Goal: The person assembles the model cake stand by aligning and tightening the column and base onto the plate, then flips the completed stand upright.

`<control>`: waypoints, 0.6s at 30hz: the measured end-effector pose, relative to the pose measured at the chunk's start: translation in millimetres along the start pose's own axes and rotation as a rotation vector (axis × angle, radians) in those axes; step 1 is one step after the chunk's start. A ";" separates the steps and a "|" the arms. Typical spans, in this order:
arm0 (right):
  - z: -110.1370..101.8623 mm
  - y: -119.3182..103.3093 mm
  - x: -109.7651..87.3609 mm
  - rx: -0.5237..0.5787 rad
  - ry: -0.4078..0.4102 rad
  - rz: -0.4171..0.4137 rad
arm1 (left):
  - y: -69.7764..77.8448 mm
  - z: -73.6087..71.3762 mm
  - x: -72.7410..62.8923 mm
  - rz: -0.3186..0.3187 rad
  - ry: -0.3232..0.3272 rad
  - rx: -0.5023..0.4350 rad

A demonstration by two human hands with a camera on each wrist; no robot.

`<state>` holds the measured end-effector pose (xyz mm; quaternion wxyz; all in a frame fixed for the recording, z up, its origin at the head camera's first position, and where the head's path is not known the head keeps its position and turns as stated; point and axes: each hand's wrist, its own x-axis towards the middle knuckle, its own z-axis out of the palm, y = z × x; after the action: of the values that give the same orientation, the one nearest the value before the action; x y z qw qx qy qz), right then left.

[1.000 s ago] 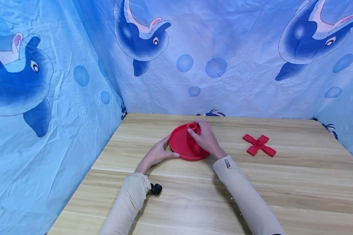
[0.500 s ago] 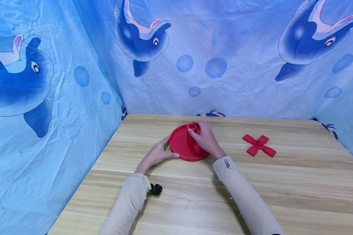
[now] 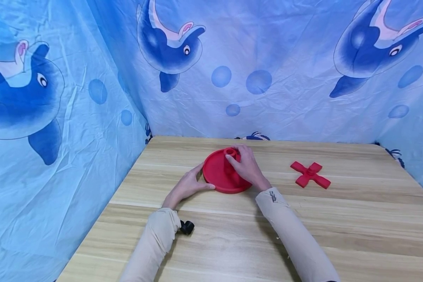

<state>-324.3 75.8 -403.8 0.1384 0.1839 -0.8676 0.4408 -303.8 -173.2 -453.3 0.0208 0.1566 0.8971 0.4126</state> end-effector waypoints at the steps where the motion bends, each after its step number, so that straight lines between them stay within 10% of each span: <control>1: 0.0 0.1 0.0 -0.001 -0.001 0.000 | 0.2 0.0 -0.1 -0.002 0.000 0.000; 18: -18.5 10.3 -7.0 0.077 -0.035 0.088 | -0.2 0.1 -0.6 0.014 -0.005 -0.027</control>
<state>-321.1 97.9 -403.4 0.0968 0.1585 -0.8595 0.4762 -303.3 -173.5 -453.6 0.0222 0.1634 0.8903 0.4244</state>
